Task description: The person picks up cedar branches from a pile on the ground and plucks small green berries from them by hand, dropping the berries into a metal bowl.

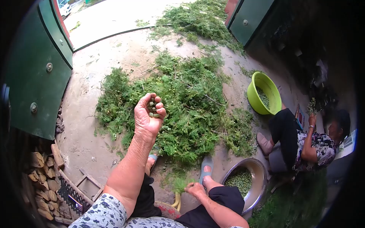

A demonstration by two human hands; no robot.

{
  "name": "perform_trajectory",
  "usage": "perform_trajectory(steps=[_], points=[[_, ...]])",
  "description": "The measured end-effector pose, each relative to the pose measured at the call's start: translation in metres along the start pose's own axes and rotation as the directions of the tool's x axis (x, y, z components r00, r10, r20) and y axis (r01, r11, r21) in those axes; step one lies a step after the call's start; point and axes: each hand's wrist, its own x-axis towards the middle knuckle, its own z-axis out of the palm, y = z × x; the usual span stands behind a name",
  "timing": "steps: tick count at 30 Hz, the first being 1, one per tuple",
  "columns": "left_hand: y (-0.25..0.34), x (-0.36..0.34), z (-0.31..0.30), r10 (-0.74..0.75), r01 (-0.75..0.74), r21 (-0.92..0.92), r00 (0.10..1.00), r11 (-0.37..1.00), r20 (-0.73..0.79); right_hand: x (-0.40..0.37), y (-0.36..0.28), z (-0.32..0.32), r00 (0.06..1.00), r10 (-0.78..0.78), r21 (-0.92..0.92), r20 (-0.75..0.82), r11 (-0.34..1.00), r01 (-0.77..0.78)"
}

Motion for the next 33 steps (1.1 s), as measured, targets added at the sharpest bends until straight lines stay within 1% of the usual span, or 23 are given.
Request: perform_trajectory(steps=[1, 2, 5, 6, 7, 8, 9, 10, 11, 12, 13, 15, 17, 18, 20, 23, 24, 27, 29, 30, 31, 32, 33], points=[[0.004, 0.000, -0.001, 0.002, -0.003, -0.030, 1.000, 1.000, -0.007, -0.016, -0.002, -0.002, 0.987, -0.022, -0.051, 0.160, 0.998, 0.030], [0.007, 0.000, -0.002, 0.009, -0.010, -0.051, 1.000, 0.999, -0.027, -0.015, -0.003, 0.001, 0.928, 0.119, -0.128, 0.352, 0.989, -0.078], [0.014, 0.002, -0.005, 0.026, -0.030, -0.095, 0.999, 0.995, -0.042, 0.014, -0.006, -0.010, 0.821, 0.193, -0.271, 0.538, 0.961, -0.049], [0.015, 0.003, -0.005, 0.017, -0.020, -0.119, 0.999, 0.993, -0.032, 0.056, -0.012, -0.035, 0.554, 0.065, -0.023, 0.830, 0.996, -0.082], [0.016, 0.004, -0.005, 0.007, -0.010, -0.140, 1.000, 0.990, -0.021, 0.026, -0.069, -0.071, 0.925, 0.050, -0.127, 0.376, 0.992, -0.002], [0.017, 0.005, -0.006, 0.021, -0.022, -0.146, 1.000, 0.989, -0.008, 0.026, -0.113, -0.116, 0.975, -0.196, 0.206, 0.108, 0.964, 0.170], [0.017, 0.005, -0.008, 0.013, -0.013, -0.163, 1.000, 0.987, -0.001, 0.012, -0.165, -0.168, 0.914, -0.381, 0.665, -0.137, 0.648, 0.370], [0.016, 0.004, -0.008, 0.014, -0.015, -0.142, 1.000, 0.990, -0.007, -0.003, -0.220, -0.213, 0.787, -0.445, 0.750, -0.428, 0.312, 0.584], [0.016, 0.003, -0.007, 0.026, -0.027, -0.121, 1.000, 0.992, -0.009, -0.013, -0.255, -0.248, 0.609, -0.517, 0.690, -0.602, 0.047, 0.722], [0.016, 0.004, -0.009, 0.036, -0.037, -0.106, 0.999, 0.994, -0.004, -0.029, -0.277, -0.272, 0.484, -0.583, 0.657, -0.652, -0.117, 0.745], [0.013, 0.004, -0.010, 0.041, -0.041, -0.090, 0.999, 0.995, 0.002, -0.042, -0.290, -0.280, 0.407, -0.602, 0.625, -0.687, -0.204, 0.754], [0.008, 0.000, -0.005, 0.045, -0.047, -0.075, 0.999, 0.996, -0.019, -0.049, -0.302, -0.263, 0.362, -0.526, 0.493, -0.769, -0.127, 0.861], [-0.002, -0.002, -0.003, 0.047, -0.044, -0.094, 0.999, 0.995, 0.026, -0.047, -0.292, -0.217, 0.512, -0.458, 0.629, -0.727, -0.142, 0.765], [-0.009, -0.004, -0.002, 0.048, -0.047, -0.043, 0.998, 0.998, 0.028, -0.038, -0.280, -0.195, 0.584, -0.469, 0.710, -0.662, -0.141, 0.690], [-0.024, -0.013, 0.006, 0.098, -0.108, 0.108, 0.991, 0.988, 0.094, -0.017, -0.259, -0.158, 0.740, -0.534, 0.908, -0.408, -0.318, 0.271], [-0.045, -0.028, 0.010, 0.109, -0.182, 0.415, 0.975, 0.891, 0.194, -0.044, -0.263, -0.136, 0.740, -0.518, 0.862, -0.428, -0.480, 0.163], [-0.055, -0.027, 0.008, 0.136, -0.252, 0.472, 0.955, 0.845, 0.265, -0.044, -0.262, -0.137, 0.676, -0.589, 0.819, -0.443, -0.573, 0.037], [-0.064, -0.037, 0.010, 0.168, -0.418, 0.587, 0.886, 0.693, 0.433, -0.043, -0.242, -0.146, 0.687, -0.528, 0.811, -0.499, -0.563, 0.157], [-0.071, -0.042, 0.013, 0.136, -0.410, 0.560, 0.875, 0.720, 0.465, -0.054, -0.237, -0.149, 0.813, -0.373, 0.806, -0.448, -0.561, 0.187], [-0.080, -0.039, 0.009, 0.096, -0.368, 0.543, 0.881, 0.755, 0.463, -0.074, -0.245, -0.155, 0.941, -0.137, 0.800, -0.309, -0.572, 0.180], [-0.084, -0.038, 0.008, 0.093, -0.420, 0.571, 0.854, 0.705, 0.512, -0.056, -0.236, -0.154, 0.882, -0.325, 0.765, -0.340, -0.641, 0.059], [-0.089, -0.042, 0.012, 0.064, -0.374, 0.502, 0.845, 0.780, 0.531, -0.036, -0.221, -0.149, 0.775, -0.500, 0.735, -0.386, -0.674, -0.069], [-0.094, -0.042, 0.010, 0.010, -0.326, 0.515, 0.852, 0.793, 0.524, -0.038, -0.213, -0.142, 0.722, -0.488, 0.791, -0.490, -0.596, 0.135]])
